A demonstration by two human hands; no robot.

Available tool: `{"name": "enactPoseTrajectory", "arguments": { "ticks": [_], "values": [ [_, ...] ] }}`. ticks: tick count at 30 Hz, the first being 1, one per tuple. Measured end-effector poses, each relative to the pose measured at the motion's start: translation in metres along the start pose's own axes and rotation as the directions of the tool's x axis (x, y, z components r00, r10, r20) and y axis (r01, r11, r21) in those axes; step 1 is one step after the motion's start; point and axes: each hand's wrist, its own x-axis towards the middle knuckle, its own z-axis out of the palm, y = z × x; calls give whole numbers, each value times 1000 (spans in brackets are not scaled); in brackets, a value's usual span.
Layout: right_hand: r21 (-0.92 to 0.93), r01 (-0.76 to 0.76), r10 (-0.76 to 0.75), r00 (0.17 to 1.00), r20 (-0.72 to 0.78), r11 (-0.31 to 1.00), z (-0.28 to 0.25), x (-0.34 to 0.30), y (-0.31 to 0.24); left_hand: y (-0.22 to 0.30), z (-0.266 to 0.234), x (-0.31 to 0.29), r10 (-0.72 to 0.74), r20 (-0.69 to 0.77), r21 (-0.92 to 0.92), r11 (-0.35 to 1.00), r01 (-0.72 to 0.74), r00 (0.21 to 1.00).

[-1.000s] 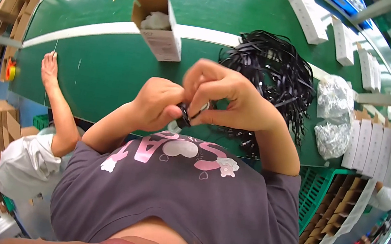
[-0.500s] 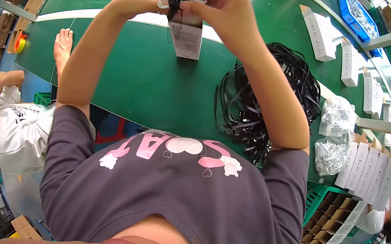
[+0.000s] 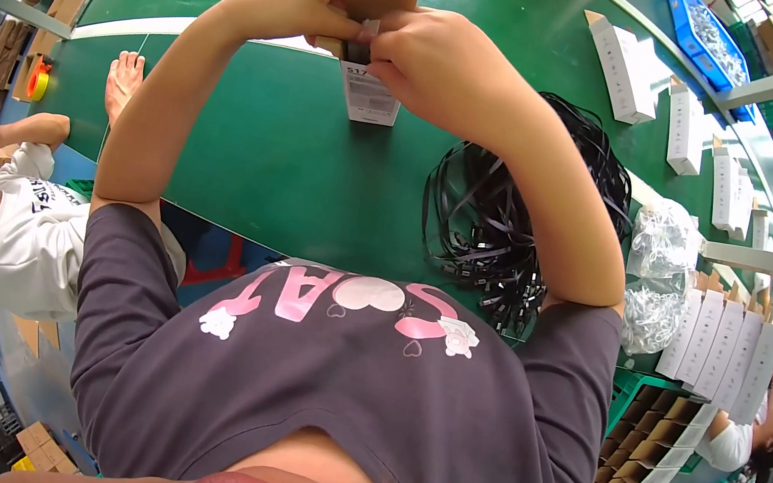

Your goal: Packaging electronic fans and cables into small white boxes at a factory assembly line.

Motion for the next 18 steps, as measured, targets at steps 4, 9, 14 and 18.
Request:
{"name": "enactPoseTrajectory", "arguments": {
  "ticks": [4,9,14,18],
  "values": [
    [3,-15,14,989,149,1000,-7,-1,-3,9,0,-1,12,46,-48,999,-10,999],
    [69,-61,59,998,30,996,-8,3,-4,15,-1,-2,12,99,-86,996,-3,995],
    [7,36,-36,995,-91,999,-11,3,2,11,2,-1,25,63,-62,998,-21,998],
    [-115,80,-75,996,47,990,-13,2,4,11,4,-2,-23,50,-91,996,27,998]
  ]
}}
